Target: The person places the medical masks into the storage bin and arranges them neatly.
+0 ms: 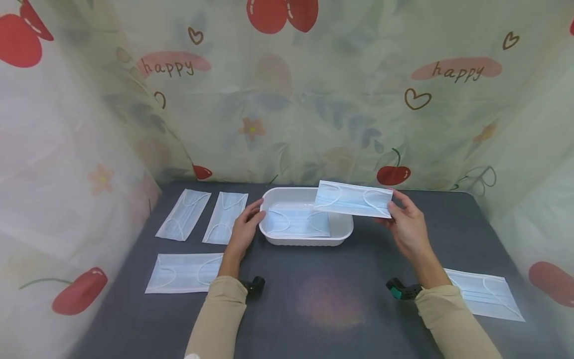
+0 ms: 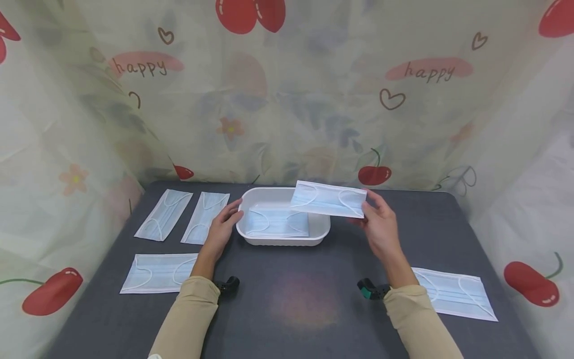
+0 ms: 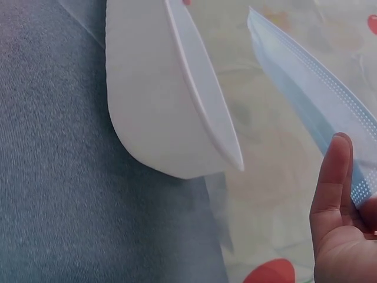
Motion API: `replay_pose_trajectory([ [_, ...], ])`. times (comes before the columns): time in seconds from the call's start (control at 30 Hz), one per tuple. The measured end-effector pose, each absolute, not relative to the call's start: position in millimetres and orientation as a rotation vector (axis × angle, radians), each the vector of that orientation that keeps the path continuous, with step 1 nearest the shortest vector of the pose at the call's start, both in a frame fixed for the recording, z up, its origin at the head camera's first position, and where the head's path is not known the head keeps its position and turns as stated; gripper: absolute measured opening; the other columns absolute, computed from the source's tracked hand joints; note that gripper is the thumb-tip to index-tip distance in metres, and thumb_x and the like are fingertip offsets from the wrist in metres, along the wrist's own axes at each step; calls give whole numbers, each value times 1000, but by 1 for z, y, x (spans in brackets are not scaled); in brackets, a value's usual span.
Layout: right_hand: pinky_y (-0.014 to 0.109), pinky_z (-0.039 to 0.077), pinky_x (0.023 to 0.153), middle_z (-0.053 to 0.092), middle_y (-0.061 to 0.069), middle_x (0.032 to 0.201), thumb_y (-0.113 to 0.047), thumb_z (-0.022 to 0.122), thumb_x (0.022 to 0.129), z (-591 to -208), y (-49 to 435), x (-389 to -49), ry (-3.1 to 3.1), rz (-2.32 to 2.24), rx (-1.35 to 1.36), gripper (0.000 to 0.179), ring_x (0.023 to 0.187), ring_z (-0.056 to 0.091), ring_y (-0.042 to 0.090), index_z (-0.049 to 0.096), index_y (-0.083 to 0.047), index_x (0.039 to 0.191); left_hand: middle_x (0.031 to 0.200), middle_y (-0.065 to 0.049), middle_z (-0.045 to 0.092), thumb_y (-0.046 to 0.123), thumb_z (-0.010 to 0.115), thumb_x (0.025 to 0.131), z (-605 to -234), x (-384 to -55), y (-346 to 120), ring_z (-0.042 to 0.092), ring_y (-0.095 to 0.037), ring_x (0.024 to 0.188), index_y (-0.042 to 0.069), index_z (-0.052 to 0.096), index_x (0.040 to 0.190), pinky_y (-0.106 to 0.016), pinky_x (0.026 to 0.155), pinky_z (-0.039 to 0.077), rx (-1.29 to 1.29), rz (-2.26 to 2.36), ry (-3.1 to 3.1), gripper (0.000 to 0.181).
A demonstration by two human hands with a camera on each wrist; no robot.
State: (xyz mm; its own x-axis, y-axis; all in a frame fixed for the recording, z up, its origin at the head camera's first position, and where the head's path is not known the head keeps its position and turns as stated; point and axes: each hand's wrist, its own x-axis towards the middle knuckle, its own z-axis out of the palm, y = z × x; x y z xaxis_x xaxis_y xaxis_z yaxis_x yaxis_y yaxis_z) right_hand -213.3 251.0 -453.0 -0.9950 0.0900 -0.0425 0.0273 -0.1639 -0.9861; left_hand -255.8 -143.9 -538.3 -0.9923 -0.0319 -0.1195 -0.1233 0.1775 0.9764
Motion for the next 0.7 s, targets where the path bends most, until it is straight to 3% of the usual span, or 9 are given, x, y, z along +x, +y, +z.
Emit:
replay_pose_trajectory([
  [0.2, 21, 60, 79, 60, -5, 123, -18, 49, 108, -454, 239, -218, -2105, 2316, -124, 48, 91, 69, 4, 41, -11, 155, 147, -2, 55, 41, 60, 102, -540, -256, -144, 47, -23, 141, 45, 55, 141, -50, 124, 31, -146, 1958, 2359, 40],
  [0.43, 26, 60, 86, 50, 14, 147, -23, 45, 109, -454, 226, -225, -2276, 2233, -118, 49, 95, 69, 5, 38, -13, 157, 148, -1, 54, 43, 61, 101, -539, -258, -145, 45, -23, 143, 47, 54, 141, -51, 125, 30, -174, 1957, 2331, 41],
  [0.7, 26, 61, 81, 55, 14, 143, -20, 45, 110, -457, 214, -229, -2343, 2217, -94, 47, 92, 71, 6, 39, -14, 156, 148, -1, 54, 43, 61, 101, -539, -257, -145, 46, -23, 143, 46, 55, 141, -51, 125, 29, -165, 1963, 2332, 41],
])
